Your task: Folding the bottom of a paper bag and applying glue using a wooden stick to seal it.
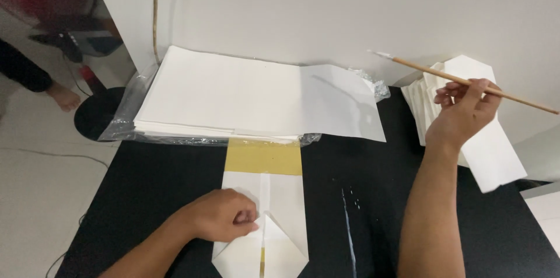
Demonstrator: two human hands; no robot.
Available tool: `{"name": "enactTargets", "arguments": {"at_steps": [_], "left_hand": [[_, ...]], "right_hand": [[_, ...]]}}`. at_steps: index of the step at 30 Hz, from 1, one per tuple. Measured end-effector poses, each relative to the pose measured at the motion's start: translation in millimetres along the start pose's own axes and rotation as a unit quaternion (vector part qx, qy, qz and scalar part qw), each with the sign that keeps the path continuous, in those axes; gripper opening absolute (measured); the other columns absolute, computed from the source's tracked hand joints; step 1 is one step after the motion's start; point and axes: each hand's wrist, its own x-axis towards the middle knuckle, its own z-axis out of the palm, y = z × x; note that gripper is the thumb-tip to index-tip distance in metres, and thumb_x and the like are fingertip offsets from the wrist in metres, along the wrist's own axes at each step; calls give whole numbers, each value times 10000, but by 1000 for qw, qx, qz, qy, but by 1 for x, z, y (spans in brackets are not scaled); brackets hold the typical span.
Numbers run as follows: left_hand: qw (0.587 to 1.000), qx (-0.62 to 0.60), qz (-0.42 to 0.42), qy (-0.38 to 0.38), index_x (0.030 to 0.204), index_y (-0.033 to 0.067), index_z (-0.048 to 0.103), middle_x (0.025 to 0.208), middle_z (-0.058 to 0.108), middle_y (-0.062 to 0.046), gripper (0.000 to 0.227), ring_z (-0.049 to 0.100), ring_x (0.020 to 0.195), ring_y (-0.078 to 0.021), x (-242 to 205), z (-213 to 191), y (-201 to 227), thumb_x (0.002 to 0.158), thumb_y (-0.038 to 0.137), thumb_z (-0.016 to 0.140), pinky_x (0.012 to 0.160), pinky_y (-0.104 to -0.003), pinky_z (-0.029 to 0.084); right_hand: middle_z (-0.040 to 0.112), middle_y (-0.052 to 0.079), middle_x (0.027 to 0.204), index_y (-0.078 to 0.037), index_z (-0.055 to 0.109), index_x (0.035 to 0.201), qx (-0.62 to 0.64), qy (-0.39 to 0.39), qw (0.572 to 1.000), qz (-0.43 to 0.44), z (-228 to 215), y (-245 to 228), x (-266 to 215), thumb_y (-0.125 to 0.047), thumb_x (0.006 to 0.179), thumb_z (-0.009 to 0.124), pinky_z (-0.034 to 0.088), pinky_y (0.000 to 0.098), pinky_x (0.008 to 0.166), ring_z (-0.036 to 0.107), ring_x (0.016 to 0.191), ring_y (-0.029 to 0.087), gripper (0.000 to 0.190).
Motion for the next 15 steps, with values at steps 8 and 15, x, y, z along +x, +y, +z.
{"name": "enactTargets", "arguments": {"at_steps": [8,15], "left_hand": [[884,289,5,367,1527,48,361,1619,269,-270,975,325,1448,-451,100,-49,20,847,654,709,1126,-548,336],[940,277,-135,145,1640,166,174,1717,123,-155,929,143,1557,-436,153,-68,-10,952,777,304,1184,-563,247]], "right_hand": [[626,69,793,-127,545,993,64,50,997,-2,-7,-6,3,-361,1047,534,524,269,620,606,682,162,240],[631,62,779,-140,529,982,73,19,997,-9,-6,-16,2,-319,1062,534,502,278,619,596,654,171,196]]}}
